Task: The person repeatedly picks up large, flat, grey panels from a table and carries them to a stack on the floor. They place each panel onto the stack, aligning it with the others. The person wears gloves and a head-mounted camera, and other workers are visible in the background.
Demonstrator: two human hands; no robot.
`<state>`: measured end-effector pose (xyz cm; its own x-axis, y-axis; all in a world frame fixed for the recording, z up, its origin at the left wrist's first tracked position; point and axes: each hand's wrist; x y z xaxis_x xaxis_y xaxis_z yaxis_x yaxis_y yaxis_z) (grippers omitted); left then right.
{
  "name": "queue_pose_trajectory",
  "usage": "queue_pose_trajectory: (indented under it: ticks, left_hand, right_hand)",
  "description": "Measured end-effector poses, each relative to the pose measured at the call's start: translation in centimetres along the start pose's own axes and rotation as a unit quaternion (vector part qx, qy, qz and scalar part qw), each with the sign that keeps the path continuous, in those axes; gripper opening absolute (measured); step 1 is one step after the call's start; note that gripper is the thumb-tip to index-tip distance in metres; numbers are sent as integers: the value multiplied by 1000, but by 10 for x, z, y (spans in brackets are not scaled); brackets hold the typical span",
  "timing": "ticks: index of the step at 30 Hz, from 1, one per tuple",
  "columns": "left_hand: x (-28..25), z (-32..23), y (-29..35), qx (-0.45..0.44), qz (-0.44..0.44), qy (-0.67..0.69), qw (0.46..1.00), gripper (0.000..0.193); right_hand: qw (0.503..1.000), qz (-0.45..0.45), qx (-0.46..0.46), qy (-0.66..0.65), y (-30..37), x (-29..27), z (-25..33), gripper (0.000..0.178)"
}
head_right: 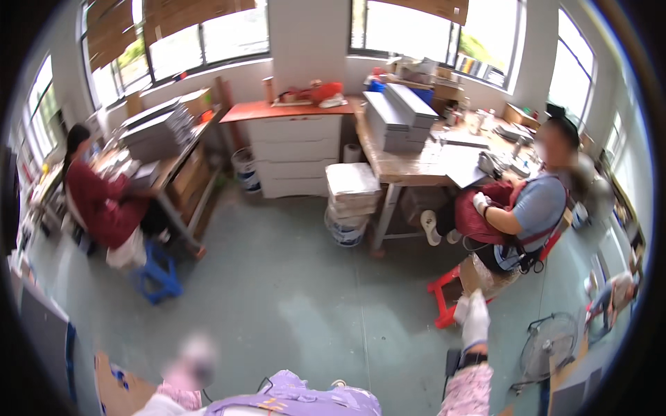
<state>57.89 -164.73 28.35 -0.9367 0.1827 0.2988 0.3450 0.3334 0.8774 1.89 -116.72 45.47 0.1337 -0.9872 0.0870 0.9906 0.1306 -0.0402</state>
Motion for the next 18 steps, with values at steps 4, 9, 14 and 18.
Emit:
queue_pose_trajectory:
  ticks: [4, 9, 14, 18]
  left_hand:
    - [40, -42, -25, -8, 16, -4, 1000, 25]
    - [74, -90, -99, -16, -14, -27, 999, 24]
    - [107, -150, -154, -21, -109, -22, 994, 16]
    - [172, -223, -167, -10, 47, -7, 999, 18]
  right_hand:
    - [979, -88, -150, -106, -140, 32, 57, 39]
    - [957, 72, -226, -168, -273, -10, 56, 46]
    - [981, -122, -104, -114, -314, 51, 67, 63]
    - [972, -165, -89, -145, -365, 60, 56, 59]
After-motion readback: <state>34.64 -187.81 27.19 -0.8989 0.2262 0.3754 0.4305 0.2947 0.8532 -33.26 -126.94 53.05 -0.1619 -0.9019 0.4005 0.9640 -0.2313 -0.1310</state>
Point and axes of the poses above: each hand's wrist, its own y-axis away from the middle knuckle, its own x-axis out of the palm, z = x × y, and after that the axes turned 13 degrees about -x, right-handed
